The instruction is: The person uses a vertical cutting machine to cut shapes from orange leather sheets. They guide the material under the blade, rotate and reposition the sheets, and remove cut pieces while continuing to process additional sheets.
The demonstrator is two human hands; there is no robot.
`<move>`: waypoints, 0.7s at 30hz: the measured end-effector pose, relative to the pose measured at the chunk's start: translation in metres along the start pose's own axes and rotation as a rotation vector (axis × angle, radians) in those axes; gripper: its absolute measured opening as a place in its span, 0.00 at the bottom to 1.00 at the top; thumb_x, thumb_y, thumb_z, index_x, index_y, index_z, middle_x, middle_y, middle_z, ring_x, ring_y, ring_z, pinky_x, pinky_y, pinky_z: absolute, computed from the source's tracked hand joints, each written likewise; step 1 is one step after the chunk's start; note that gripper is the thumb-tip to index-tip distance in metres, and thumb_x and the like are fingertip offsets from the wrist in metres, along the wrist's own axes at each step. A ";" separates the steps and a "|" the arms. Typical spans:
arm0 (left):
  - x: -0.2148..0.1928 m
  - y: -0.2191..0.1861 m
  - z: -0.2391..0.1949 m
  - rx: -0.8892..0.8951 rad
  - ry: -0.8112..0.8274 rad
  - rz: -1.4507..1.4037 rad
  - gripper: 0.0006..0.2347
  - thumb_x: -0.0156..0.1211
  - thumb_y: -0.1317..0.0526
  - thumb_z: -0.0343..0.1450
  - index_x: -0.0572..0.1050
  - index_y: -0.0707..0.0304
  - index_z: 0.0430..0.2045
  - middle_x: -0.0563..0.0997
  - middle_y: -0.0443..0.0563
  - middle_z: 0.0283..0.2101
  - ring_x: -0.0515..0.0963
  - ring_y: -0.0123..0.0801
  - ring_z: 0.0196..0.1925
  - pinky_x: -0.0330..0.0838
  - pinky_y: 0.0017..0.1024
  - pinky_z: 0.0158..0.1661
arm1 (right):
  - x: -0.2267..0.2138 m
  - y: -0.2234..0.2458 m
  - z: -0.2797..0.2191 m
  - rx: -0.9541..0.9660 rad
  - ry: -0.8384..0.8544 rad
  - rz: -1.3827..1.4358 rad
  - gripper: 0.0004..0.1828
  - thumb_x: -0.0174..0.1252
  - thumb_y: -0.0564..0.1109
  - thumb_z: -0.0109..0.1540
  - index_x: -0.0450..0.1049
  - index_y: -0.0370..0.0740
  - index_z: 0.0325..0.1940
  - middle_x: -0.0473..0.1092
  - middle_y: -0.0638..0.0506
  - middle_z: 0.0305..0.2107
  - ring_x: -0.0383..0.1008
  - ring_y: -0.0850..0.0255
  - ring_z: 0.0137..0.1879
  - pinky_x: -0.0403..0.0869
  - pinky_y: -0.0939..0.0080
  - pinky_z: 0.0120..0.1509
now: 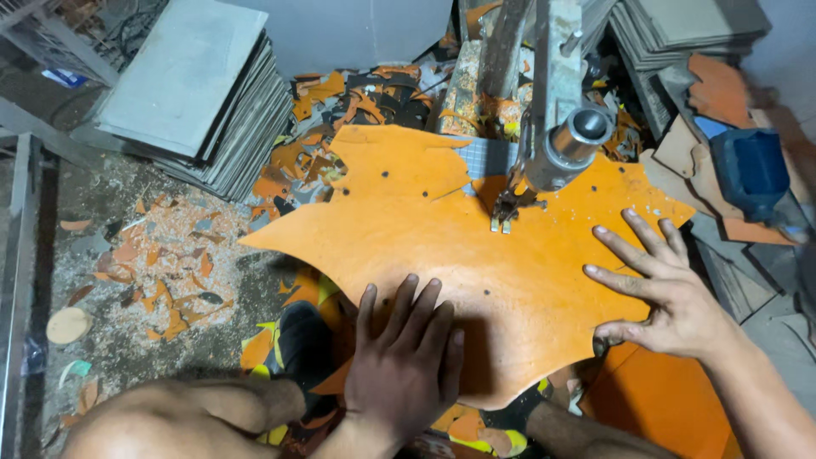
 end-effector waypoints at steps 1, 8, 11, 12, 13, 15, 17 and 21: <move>0.000 0.000 -0.001 0.012 0.006 -0.003 0.12 0.55 0.57 0.73 0.81 0.64 0.42 0.79 0.57 0.58 0.73 0.49 0.67 0.54 0.61 0.67 | 0.001 -0.001 -0.002 0.006 -0.001 0.010 0.40 0.69 0.70 0.43 0.77 0.59 0.57 0.63 0.54 0.69 0.50 0.44 0.82 0.43 0.31 0.82; 0.002 0.003 0.006 0.000 0.025 -0.012 0.13 0.55 0.56 0.73 0.80 0.64 0.43 0.79 0.57 0.58 0.74 0.48 0.66 0.54 0.60 0.66 | 0.002 -0.004 0.003 0.012 -0.010 0.016 0.40 0.69 0.70 0.43 0.76 0.60 0.56 0.62 0.53 0.69 0.50 0.44 0.81 0.42 0.32 0.83; 0.001 0.008 0.011 0.000 0.034 -0.014 0.12 0.55 0.57 0.73 0.80 0.63 0.42 0.80 0.56 0.58 0.74 0.47 0.66 0.54 0.60 0.67 | 0.004 -0.001 0.005 0.026 -0.018 -0.012 0.39 0.68 0.71 0.44 0.76 0.60 0.57 0.63 0.53 0.69 0.50 0.44 0.82 0.41 0.33 0.84; 0.001 0.010 0.013 0.002 0.033 -0.021 0.12 0.55 0.57 0.73 0.80 0.63 0.42 0.80 0.56 0.58 0.74 0.47 0.66 0.54 0.60 0.67 | 0.004 0.000 0.007 0.019 -0.033 -0.015 0.39 0.67 0.71 0.45 0.76 0.60 0.57 0.62 0.52 0.69 0.50 0.44 0.82 0.41 0.34 0.84; 0.001 0.012 0.015 0.003 0.034 -0.030 0.11 0.55 0.57 0.73 0.80 0.63 0.41 0.80 0.56 0.58 0.74 0.47 0.66 0.54 0.60 0.66 | 0.004 0.002 0.007 0.014 -0.045 -0.017 0.38 0.66 0.72 0.46 0.76 0.60 0.58 0.62 0.51 0.70 0.51 0.43 0.82 0.41 0.34 0.84; 0.001 0.021 0.021 0.018 0.044 -0.069 0.10 0.56 0.57 0.73 0.80 0.62 0.40 0.80 0.56 0.57 0.75 0.47 0.65 0.56 0.60 0.67 | 0.005 0.009 0.007 0.025 -0.071 -0.032 0.37 0.65 0.71 0.49 0.75 0.60 0.59 0.62 0.50 0.70 0.51 0.43 0.81 0.41 0.35 0.84; -0.002 0.034 0.029 0.036 0.047 -0.100 0.10 0.58 0.57 0.72 0.80 0.62 0.39 0.81 0.56 0.56 0.76 0.47 0.64 0.56 0.60 0.67 | 0.008 0.022 0.003 0.056 -0.096 -0.054 0.35 0.64 0.70 0.51 0.75 0.60 0.60 0.62 0.49 0.70 0.52 0.43 0.81 0.42 0.36 0.84; -0.006 0.054 0.045 0.073 0.022 -0.135 0.09 0.59 0.59 0.71 0.80 0.62 0.39 0.81 0.56 0.54 0.78 0.47 0.62 0.57 0.61 0.67 | 0.016 0.043 -0.003 0.157 -0.119 -0.111 0.35 0.65 0.69 0.49 0.76 0.59 0.58 0.63 0.48 0.69 0.52 0.41 0.80 0.41 0.36 0.83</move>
Point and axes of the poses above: each hand's wrist, its own z-axis towards the middle knuckle, its own x-axis out of the palm, y = z × x, the point moved 2 cm from there along z, towards the middle knuckle
